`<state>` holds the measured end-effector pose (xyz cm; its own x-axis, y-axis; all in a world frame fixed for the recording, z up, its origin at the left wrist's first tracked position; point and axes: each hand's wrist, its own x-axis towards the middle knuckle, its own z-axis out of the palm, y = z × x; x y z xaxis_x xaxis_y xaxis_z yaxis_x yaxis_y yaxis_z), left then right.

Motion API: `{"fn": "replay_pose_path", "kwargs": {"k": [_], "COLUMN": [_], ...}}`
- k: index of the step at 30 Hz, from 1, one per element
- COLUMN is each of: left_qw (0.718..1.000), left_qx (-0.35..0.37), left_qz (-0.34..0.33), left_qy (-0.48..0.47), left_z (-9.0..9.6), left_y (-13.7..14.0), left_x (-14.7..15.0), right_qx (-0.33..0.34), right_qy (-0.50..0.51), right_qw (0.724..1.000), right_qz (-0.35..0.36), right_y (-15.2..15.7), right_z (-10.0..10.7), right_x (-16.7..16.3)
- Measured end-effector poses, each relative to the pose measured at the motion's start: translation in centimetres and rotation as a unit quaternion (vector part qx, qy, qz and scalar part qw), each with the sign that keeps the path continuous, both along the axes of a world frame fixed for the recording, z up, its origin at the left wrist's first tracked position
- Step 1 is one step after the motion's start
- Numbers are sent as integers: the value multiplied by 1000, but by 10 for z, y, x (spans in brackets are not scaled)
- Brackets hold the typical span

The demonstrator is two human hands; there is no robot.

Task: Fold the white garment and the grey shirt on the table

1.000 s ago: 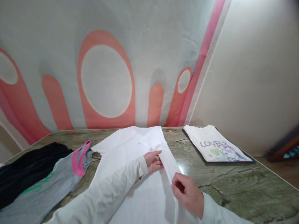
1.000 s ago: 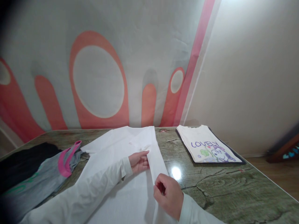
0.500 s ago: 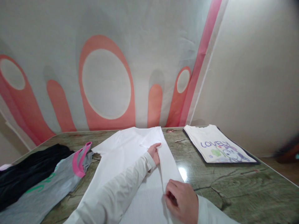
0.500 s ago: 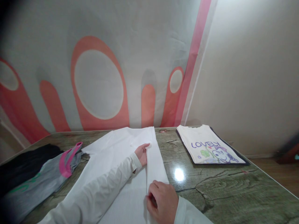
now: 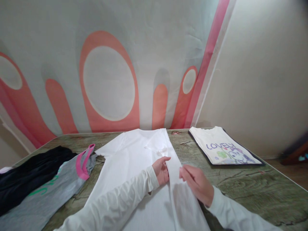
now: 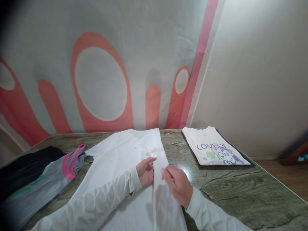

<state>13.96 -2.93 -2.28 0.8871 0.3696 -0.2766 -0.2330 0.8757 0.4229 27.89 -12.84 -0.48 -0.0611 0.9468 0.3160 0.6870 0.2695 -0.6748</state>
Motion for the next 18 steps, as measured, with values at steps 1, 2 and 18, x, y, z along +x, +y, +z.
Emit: {"fn": "replay_pose_path", "kwargs": {"k": [1,2,18], "left_qw": [1000,1000,991], "left_qx": [-5,-11,-104], "left_qz": [-11,-18,-79], "left_qy": [-3,-1,14], "left_z": [1,2,-6], "left_y": [-6,-12,-74], "left_x": [-2,-4,-9], "right_qx": [-3,-10,-40], "right_qy": [22,32,-273], "right_qw": [1000,999,959], "right_qz": [-10,-12,61], "right_y": [13,29,193], "right_z": [3,4,-63], "right_x": [10,20,29]}}
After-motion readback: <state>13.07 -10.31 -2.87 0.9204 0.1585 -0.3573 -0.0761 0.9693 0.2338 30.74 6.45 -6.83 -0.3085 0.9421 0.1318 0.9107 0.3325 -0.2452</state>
